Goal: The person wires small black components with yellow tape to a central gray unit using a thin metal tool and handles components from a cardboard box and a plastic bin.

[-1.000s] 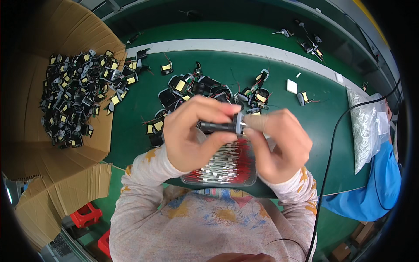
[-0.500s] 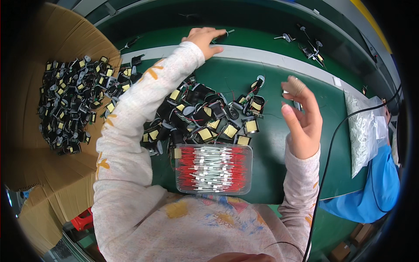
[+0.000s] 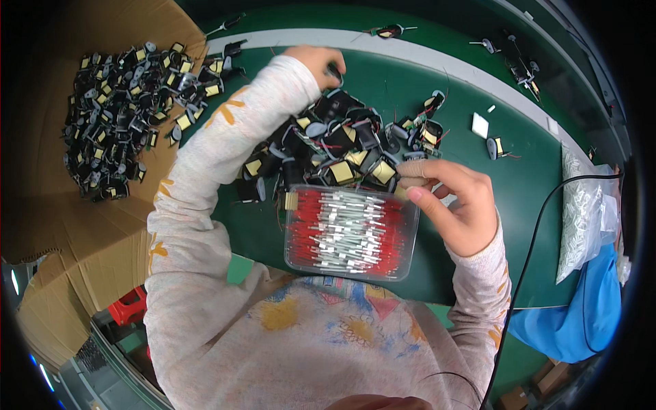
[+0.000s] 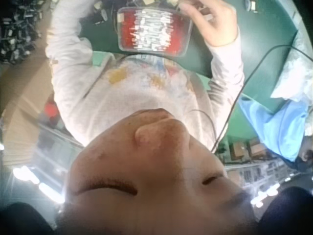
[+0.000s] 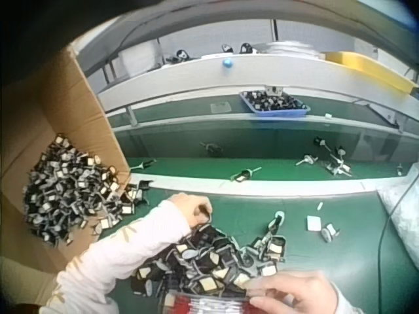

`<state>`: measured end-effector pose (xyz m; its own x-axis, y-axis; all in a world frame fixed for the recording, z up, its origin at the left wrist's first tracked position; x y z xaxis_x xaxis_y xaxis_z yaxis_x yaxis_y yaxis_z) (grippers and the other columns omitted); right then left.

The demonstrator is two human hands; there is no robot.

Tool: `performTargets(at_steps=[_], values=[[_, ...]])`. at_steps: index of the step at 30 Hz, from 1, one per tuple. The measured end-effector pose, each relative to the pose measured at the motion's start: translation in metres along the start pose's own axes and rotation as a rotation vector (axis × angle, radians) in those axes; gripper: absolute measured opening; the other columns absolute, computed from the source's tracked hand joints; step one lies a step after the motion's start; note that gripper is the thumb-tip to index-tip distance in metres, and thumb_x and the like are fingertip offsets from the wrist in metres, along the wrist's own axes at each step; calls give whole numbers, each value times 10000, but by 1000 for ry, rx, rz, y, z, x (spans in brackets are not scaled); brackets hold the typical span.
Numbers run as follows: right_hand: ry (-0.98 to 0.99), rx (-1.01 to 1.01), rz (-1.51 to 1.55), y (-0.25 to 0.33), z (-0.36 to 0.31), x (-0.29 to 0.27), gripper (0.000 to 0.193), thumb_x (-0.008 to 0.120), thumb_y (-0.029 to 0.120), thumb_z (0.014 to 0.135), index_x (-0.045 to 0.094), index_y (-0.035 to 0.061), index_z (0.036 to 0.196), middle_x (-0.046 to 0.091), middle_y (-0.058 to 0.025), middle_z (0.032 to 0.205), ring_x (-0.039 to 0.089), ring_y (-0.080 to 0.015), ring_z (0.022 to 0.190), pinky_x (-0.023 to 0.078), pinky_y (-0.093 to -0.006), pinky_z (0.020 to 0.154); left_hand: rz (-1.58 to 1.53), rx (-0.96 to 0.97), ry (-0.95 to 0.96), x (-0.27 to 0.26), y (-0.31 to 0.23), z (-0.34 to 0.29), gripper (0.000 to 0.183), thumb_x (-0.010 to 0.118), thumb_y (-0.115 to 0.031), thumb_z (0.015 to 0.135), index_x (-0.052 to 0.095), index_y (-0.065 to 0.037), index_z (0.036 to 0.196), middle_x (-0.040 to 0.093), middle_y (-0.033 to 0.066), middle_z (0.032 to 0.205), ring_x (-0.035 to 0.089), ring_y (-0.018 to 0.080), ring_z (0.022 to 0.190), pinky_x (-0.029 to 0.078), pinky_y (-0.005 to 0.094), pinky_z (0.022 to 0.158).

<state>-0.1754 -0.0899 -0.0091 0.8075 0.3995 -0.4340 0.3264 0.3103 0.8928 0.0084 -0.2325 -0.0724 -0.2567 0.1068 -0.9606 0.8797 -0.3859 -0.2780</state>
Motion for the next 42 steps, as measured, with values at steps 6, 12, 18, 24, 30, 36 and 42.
performTargets(at_steps=[6, 12, 18, 24, 30, 36, 42], values=[[137, -141, -260, 2, -10, 37, 162, 616, 28, 716, 633, 43, 876, 623, -95, 756, 606, -261, 679, 503, -319, 622, -639, -4, -198, -27, 13, -33, 161, 639, -145, 819, 613, -57, 952, 624, -18, 855, 569, 70, 752, 457, 213, 636], [-62, -327, -738, 18, -17, 60, 263, 579, 38, 646, 623, 84, 901, 575, -20, 828, 558, -198, 822, 503, -315, 600, -1354, -209, -375, -19, 44, -57, 186, 702, -158, 788, 582, -78, 906, 607, 25, 807, 566, 91, 696, 449, 206, 558], [9, -424, -839, 21, -11, 66, 338, 663, 56, 593, 609, 55, 927, 561, -36, 757, 551, -210, 706, 481, -298, 588, -1637, -79, -164, -13, 14, -65, 546, 619, -140, 849, 388, -86, 1340, 548, 62, 1090, 566, 139, 945, 519, 263, 835], [147, -566, -1010, 24, -11, 93, 321, 559, 85, 657, 595, -19, 959, 534, -52, 703, 550, -183, 645, 474, -274, 530, -1700, 169, -132, -34, -7, -71, 446, 561, -79, 871, 416, -65, 1292, 513, 76, 1141, 548, 240, 1052, 455, 390, 957], [147, -535, -1079, 25, -15, 95, 328, 571, 106, 644, 587, -29, 942, 527, -52, 693, 548, -177, 628, 478, -277, 526, -1550, 110, -298, -57, -13, -83, 388, 594, -164, 859, 426, -64, 1195, 585, 96, 1005, 594, 238, 976, 470, 358, 846], [13, -54, 119, 19, 8, 22, 286, 642, -17, 734, 604, 16, 1015, 630, -98, 881, 622, -170, 731, 533, -293, 666, -1442, 247, -221, -70, -43, -96, 350, 626, -105, 826, 506, -2, 1138, 608, 98, 1024, 569, 147, 975, 425, 265, 886], [-176, -25, 884, -7, 17, -6, 125, 613, 31, 815, 563, -23, 917, 616, -104, 898, 633, -202, 829, 509, -313, 774, -1405, 279, 141, -55, -99, -104, 456, 732, -330, 728, 602, 6, 1006, 537, 128, 1081, 482, 206, 1069, 356, 324, 918]])
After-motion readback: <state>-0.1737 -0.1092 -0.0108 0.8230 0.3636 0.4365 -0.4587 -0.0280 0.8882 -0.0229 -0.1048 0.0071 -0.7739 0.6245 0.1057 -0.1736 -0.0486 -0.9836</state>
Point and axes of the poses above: each hand's wrist, its own z-axis towards the middle knuckle, its own x-axis out of the palm, y = z × x, the point moved 9 cm from there along z, towards the middle knuckle
